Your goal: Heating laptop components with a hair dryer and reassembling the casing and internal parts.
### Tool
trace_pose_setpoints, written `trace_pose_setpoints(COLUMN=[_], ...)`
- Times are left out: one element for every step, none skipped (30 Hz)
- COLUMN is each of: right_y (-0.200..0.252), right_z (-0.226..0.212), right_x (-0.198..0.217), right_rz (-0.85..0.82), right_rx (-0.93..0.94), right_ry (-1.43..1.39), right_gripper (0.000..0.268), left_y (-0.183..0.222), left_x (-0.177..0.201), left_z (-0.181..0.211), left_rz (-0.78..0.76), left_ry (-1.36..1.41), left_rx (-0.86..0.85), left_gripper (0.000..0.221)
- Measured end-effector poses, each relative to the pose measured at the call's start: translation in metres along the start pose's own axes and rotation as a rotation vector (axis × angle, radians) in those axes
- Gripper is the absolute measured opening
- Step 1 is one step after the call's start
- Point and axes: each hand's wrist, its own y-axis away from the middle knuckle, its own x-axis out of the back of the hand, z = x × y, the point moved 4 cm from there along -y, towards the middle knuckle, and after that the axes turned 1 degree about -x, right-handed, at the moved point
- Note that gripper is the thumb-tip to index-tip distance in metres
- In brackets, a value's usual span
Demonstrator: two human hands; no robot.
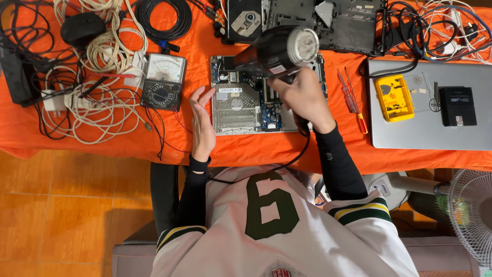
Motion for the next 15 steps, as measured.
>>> trace_pose_setpoints(right_y=[-0.003,-0.006,-0.008,-0.011,-0.01,-0.009,-0.007,-0.007,-0.006,-0.005,-0.002,-0.001,0.001,0.004,0.007], right_z=[-0.001,0.0,0.002,0.005,-0.001,-0.008,-0.014,-0.015,-0.016,-0.017,-0.018,-0.018,-0.018,-0.016,-0.013], right_x=[-0.003,-0.005,-0.007,-0.01,-0.012,-0.016,-0.02,-0.021,-0.021,-0.023,-0.023,-0.024,-0.025,-0.025,-0.024], right_rz=[-0.02,-0.014,-0.016,-0.019,-0.013,-0.028,-0.043,-0.039,-0.028,-0.017,-0.015,-0.039,-0.064,-0.064,-0.06], right_rx=[0.007,0.012,-0.009,-0.032,-0.029,0.009,0.046,0.047,0.068,0.089,0.089,0.082,0.075,0.077,0.08], right_ry=[0.035,0.033,0.124,0.216,0.214,0.145,0.076,0.075,0.066,0.056,0.055,0.064,0.073,0.077,0.105], right_gripper=[0.019,0.019,0.025,0.042,0.042,0.025,0.022,0.022,0.023,0.025,0.025,0.024,0.024,0.024,0.024], left_y=[-0.001,-0.001,-0.001,0.0,-0.001,-0.001,0.0,0.0,-0.001,0.0,0.001,0.001,0.0,0.0,-0.001], left_x=[0.0,0.0,0.0,-0.001,-0.001,-0.001,-0.001,-0.001,-0.001,-0.001,-0.001,-0.001,-0.001,-0.001,-0.001], left_z=[0.001,0.0,0.0,0.0,0.001,0.001,0.001,0.002,0.003,0.004,0.003,0.002,0.001,0.0,-0.001], left_rz=[0.005,0.003,0.005,0.006,0.004,0.008,0.013,0.01,0.01,0.011,0.008,0.009,0.01,0.013,0.023], left_ry=[0.006,0.005,0.002,-0.001,-0.002,0.007,0.015,0.016,0.016,0.015,0.015,0.029,0.043,0.045,0.049], left_rx=[-0.004,-0.012,-0.023,-0.032,-0.039,-0.024,-0.008,-0.011,-0.003,0.006,0.004,0.012,0.02,0.018,0.0], left_gripper=[0.074,0.074,0.074,0.074,0.074,0.074,0.074,0.074,0.075,0.075,0.075,0.076,0.076,0.076,0.078])
